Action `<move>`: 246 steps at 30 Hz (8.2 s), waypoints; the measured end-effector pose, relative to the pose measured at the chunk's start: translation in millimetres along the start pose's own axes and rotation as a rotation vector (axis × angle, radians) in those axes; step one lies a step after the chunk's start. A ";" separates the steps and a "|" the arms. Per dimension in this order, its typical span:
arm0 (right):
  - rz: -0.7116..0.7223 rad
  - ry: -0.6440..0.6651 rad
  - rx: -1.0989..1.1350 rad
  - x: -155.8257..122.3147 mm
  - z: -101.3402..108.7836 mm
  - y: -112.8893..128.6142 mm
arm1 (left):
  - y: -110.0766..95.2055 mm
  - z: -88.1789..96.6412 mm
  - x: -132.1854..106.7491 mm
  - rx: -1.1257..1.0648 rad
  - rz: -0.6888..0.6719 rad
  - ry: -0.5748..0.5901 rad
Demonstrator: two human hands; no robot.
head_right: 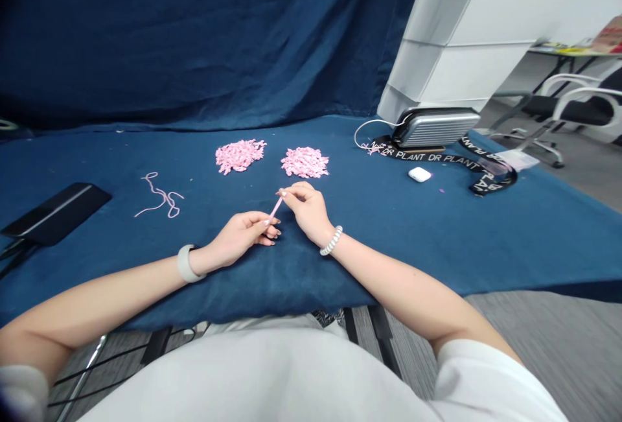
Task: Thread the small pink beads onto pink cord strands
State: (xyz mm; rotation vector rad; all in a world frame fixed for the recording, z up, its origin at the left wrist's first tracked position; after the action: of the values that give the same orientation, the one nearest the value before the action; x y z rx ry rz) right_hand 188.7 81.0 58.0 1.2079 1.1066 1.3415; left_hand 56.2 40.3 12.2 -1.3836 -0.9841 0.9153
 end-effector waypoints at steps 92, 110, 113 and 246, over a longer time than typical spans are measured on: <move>-0.072 0.249 -0.044 -9.6 -33.3 -10.2 | -11.8 10.9 14.9 0.022 0.115 0.161; -0.080 0.509 -0.342 -12.4 -43.8 -5.8 | -15.3 4.8 10.5 0.093 -0.050 0.140; -0.070 0.562 -0.470 -14.2 -44.7 -6.8 | -14.8 6.4 10.3 0.113 -0.082 0.104; 0.463 0.243 -0.774 -31.8 -35.8 26.2 | -7.9 26.3 11.3 0.002 -0.072 -0.205</move>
State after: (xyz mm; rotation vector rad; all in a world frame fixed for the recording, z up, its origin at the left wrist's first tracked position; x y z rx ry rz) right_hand 151.5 46.1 77.4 0.7384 0.3646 2.0575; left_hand 35.1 60.0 19.2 -1.2620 -1.1791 1.0180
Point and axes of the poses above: each hand's wrist, its own x-axis towards the middle knuckle, its own z-axis out of the back of the hand, y = z × x, the point moved 8 cm from there along x, towards the middle knuckle, and after that the axes turned 13 degrees about -z, right-handed, at the moved point
